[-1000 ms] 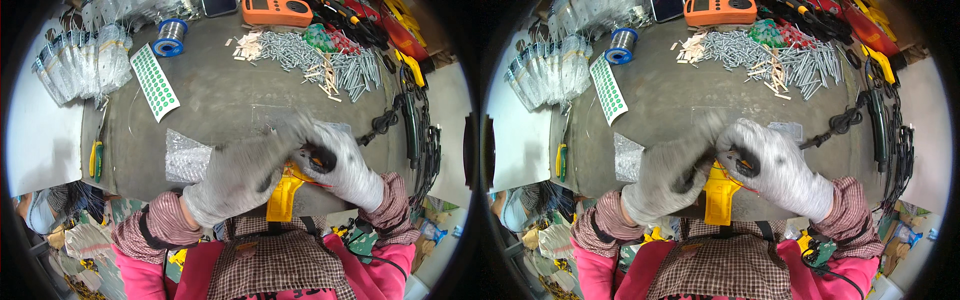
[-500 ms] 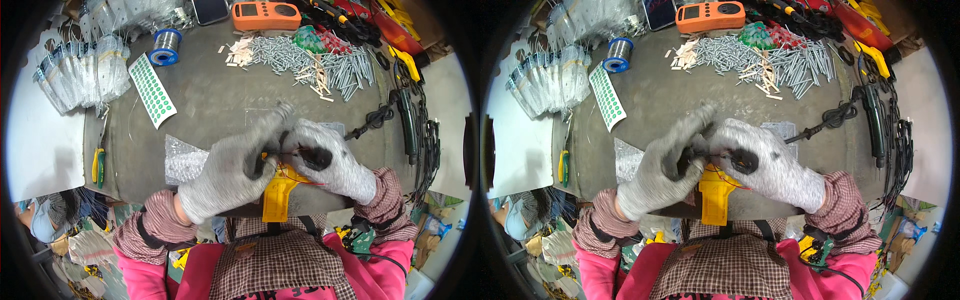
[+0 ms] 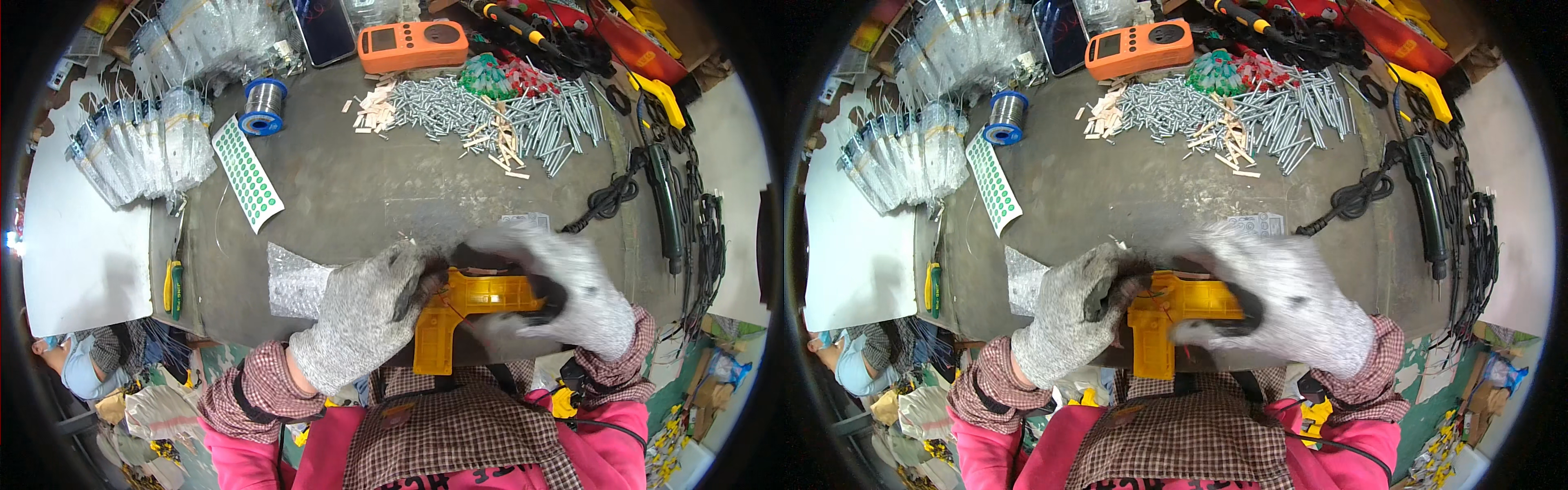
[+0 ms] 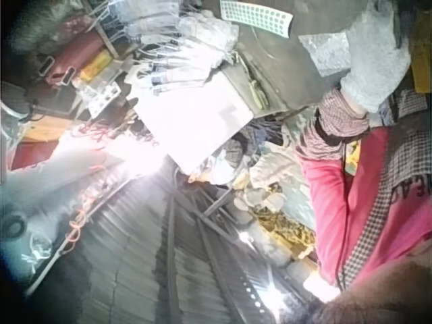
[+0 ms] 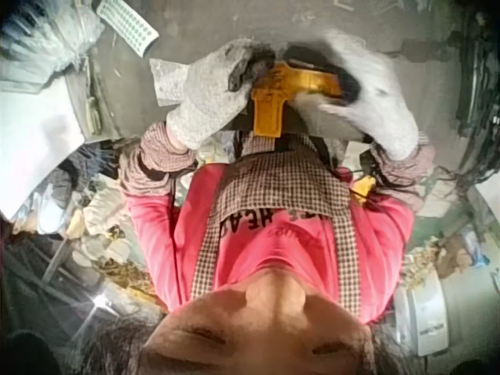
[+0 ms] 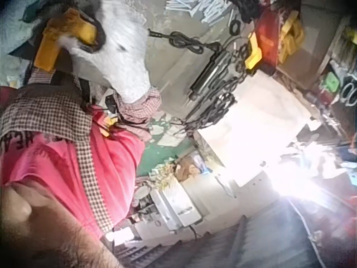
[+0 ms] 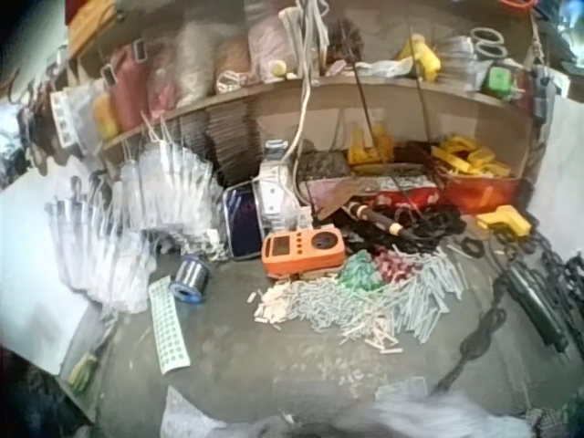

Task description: Soldering wires and assembling the yellow plastic housing of an electronic device.

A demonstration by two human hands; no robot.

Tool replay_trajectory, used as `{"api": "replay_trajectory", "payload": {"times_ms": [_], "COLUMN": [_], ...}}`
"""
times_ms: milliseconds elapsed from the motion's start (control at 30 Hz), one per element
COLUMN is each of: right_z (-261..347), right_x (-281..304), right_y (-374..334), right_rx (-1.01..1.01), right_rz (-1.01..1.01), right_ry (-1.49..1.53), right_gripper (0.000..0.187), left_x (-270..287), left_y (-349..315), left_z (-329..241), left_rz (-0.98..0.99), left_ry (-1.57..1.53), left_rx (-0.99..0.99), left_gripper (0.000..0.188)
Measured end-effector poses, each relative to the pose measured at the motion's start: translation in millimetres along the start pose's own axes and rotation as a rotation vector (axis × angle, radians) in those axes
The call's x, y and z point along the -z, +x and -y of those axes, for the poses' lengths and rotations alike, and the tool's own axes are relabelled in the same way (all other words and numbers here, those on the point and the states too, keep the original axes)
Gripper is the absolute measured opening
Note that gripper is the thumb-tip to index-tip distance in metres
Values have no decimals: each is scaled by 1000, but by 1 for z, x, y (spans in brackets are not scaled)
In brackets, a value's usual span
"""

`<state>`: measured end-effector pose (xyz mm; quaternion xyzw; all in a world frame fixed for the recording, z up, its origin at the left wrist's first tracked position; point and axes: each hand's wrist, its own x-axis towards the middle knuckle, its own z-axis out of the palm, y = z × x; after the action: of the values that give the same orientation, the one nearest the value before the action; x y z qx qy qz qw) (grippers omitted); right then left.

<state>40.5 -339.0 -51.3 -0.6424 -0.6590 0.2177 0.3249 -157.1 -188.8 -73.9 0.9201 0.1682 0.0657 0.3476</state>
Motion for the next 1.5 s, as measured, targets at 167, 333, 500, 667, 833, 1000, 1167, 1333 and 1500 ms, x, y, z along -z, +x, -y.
{"api": "replay_trajectory", "payload": {"times_ms": [167,333,500,667,833,1000,1167,1333,1500], "right_z": [-21,-20,-23,-33,-26,-23,-29,-25,-28], "right_x": [-19,-10,2,-4,3,7,-6,-20,-44], "right_y": [-3,-2,7,1,14,13,26,24,17], "right_rx": [-76,84,339,231,132,32,-190,-316,-306], "right_rz": [198,86,117,2,-178,106,-71,-78,17], "right_ry": [-249,-242,-327,-436,-100,144,118,312,1044], "right_gripper": [67,64,52,52,30,31,28,21,14], "left_x": [-8,-13,-17,-28,-20,-22,-8,-22,-5], "left_y": [-3,-2,-5,-7,16,15,4,8,4], "left_z": [3,2,-1,0,-2,2,-31,-17,-13], "left_rz": [-110,-169,-88,-231,-136,-205,-265,-138,-158], "left_ry": [-85,-76,156,367,284,293,76,-182,-918], "left_rx": [-45,-25,-4,-196,-108,-151,-129,-95,330], "left_gripper": [20,18,35,49,42,38,29,25,19]}}
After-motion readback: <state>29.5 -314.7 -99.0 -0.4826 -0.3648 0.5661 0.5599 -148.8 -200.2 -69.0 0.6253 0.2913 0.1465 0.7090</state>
